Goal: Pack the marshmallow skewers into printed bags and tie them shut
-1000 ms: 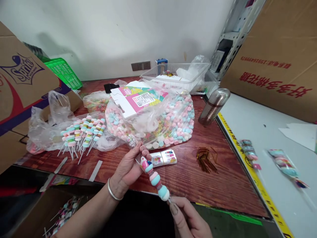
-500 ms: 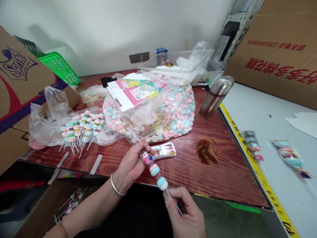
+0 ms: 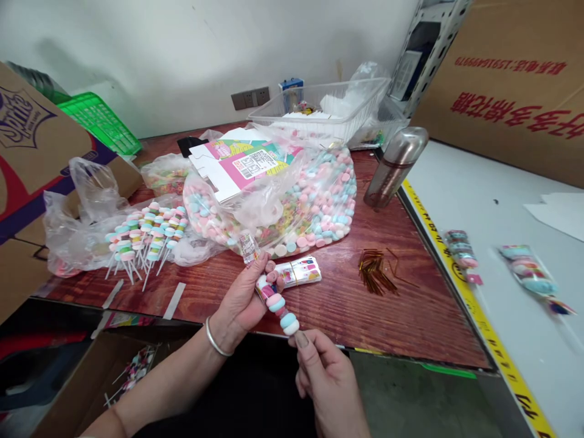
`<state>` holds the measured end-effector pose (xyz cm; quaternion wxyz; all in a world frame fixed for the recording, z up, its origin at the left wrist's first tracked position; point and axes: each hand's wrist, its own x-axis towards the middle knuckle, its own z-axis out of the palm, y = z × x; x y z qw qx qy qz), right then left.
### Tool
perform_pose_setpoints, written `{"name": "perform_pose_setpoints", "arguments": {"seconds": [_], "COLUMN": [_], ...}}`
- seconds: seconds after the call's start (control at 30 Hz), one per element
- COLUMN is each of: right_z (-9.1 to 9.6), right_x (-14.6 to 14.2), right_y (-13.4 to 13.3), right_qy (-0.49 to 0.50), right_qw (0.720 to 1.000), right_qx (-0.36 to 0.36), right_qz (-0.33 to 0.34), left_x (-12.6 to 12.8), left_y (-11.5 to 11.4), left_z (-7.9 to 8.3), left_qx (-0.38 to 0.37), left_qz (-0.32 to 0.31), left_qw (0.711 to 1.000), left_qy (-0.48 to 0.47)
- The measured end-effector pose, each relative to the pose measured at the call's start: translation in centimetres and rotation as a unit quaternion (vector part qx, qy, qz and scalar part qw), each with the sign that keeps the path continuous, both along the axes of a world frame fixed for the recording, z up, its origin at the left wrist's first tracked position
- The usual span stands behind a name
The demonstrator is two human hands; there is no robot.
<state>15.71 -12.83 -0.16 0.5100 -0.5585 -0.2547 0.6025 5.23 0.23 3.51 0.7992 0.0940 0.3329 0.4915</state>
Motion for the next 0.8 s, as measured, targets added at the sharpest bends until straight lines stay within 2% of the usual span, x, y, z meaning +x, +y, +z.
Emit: {"name": "perform_pose_setpoints", "arguments": {"seconds": [0.07, 0.13, 0.17, 0.23, 0.3, 0.37, 0.4, 0.47, 0.5, 0.53, 0.57, 0.63, 0.7, 0.73, 0.8], "right_z": [-0.2, -0.2, -0.3, -0.4, -0.8, -1.2, -1.4, -1.8, -2.0, -2.0, -2.0, -1.7, -1.3, -1.1, -1.0], "right_x": [-0.2, -0.3, -0.2, -0.1, 0.1, 0.3, 0.3, 0.4, 0.4, 0.4, 0.3, 0.2, 0.2, 0.3, 0.4], "right_y": [0.1, 0.0, 0.0, 0.0, 0.1, 0.2, 0.3, 0.3, 0.3, 0.3, 0.2, 0.0, -0.1, -0.2, -0.2], "right_qy": [0.01, -0.1, -0.18, -0.342, -0.473, -0.569, -0.605, -0.646, -0.652, -0.644, -0.622, -0.531, -0.405, -0.345, -0.234], "right_qw": [1.0, 0.993, 0.976, 0.911, 0.816, 0.724, 0.687, 0.64, 0.633, 0.642, 0.671, 0.776, 0.883, 0.921, 0.967], "right_qx": [0.01, 0.07, 0.12, 0.231, 0.33, 0.385, 0.399, 0.411, 0.412, 0.409, 0.397, 0.338, 0.237, 0.183, 0.096], "right_qz": [-0.002, 0.0, -0.005, -0.02, -0.041, -0.054, -0.058, -0.067, -0.072, -0.074, -0.072, -0.046, -0.012, -0.004, 0.005], "left_x": [0.1, 0.2, 0.3, 0.4, 0.5, 0.5, 0.6, 0.6, 0.6, 0.6, 0.6, 0.6, 0.6, 0.6, 0.5], "left_y": [0.0, 0.1, 0.1, 0.1, 0.1, 0.1, 0.1, 0.1, 0.1, 0.1, 0.1, 0.2, 0.2, 0.3, 0.3], "left_z": [-0.1, -0.1, 0.0, 0.0, 0.0, 0.0, 0.0, 0.0, 0.0, 0.0, 0.0, 0.0, 0.0, -0.1, -0.3], "left_qx": [-0.01, -0.028, -0.037, -0.05, -0.055, -0.06, -0.063, -0.07, -0.074, -0.076, -0.077, -0.075, -0.072, -0.071, -0.069], "left_qz": [0.013, 0.025, 0.029, 0.033, 0.036, 0.039, 0.041, 0.039, 0.034, 0.029, 0.024, 0.019, 0.016, 0.014, 0.007], "left_qw": [1.0, 0.999, 0.999, 0.998, 0.998, 0.997, 0.997, 0.997, 0.997, 0.997, 0.997, 0.997, 0.997, 0.997, 0.997], "left_qy": [0.0, -0.001, -0.002, -0.006, -0.004, 0.003, 0.006, 0.008, 0.005, -0.002, -0.01, -0.021, -0.028, -0.029, -0.033]}}
